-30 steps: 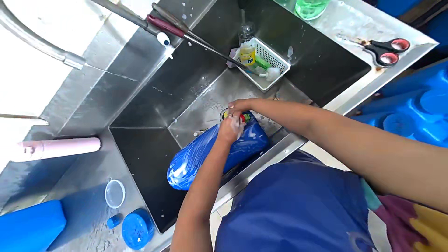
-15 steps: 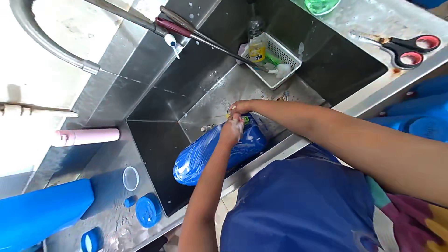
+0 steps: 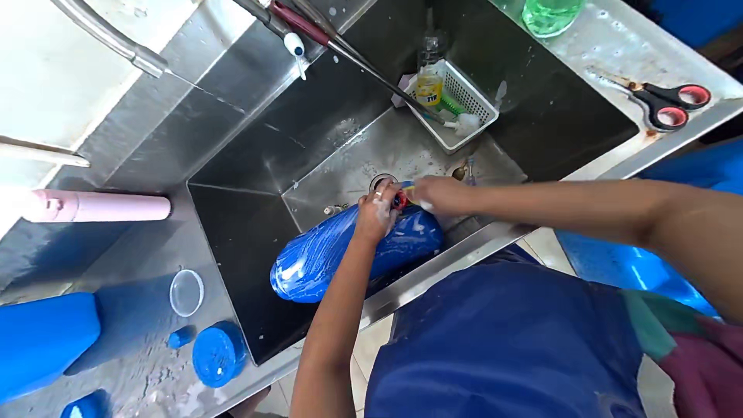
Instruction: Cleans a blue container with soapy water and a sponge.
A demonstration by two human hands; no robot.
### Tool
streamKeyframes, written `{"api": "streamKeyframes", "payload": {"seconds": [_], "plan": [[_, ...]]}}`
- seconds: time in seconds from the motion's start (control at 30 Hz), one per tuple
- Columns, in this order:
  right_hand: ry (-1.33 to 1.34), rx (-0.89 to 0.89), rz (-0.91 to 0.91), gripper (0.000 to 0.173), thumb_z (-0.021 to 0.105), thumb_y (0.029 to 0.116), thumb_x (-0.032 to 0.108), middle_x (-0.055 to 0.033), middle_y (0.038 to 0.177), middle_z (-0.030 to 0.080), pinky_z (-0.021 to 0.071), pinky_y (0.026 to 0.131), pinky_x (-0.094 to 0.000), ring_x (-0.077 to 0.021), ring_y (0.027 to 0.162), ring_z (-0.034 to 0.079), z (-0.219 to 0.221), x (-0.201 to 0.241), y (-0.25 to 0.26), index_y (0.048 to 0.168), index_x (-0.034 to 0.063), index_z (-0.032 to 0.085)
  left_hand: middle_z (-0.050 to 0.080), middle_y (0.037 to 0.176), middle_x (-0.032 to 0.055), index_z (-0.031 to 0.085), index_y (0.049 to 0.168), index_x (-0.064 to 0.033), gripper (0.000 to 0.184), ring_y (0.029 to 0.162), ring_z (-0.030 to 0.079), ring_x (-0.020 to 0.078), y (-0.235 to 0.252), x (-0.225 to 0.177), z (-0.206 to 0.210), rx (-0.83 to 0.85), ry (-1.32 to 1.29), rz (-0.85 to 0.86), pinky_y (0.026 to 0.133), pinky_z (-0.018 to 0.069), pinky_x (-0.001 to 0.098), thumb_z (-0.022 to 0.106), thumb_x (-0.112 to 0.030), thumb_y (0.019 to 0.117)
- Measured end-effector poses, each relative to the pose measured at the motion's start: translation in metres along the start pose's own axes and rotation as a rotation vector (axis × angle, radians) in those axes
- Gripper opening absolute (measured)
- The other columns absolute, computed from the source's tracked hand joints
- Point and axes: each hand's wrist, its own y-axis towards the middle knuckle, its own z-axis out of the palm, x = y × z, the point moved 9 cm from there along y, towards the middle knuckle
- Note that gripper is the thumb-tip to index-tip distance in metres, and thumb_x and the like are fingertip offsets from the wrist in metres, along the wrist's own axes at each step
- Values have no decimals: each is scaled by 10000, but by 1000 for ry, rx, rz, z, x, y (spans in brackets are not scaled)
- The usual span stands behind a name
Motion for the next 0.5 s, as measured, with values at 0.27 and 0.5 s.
{"api": "streamKeyframes", "payload": {"seconds": [0.27,0.5], "plan": [[246,-289,244,300,664,950,15,-313,1238,646,468,1037,-615,-463,1179,620,-23,-38,12,1230,-92,659,727,1028,235,673,1169,28,501,1060,686,397,18,3,8,167,150,-138,1072,373,617,618,-443,1005],[-74,-109,172,358,682,926,17,-280,1343,612,418,1063,-671,-482,1292,542,-43,32,26,1281,-27,671,643,1090,317,591,1180,156,427,1061,623,422,-11,43,-33,-516,-476,-414,964,468,559,299,-140,1086]]}}
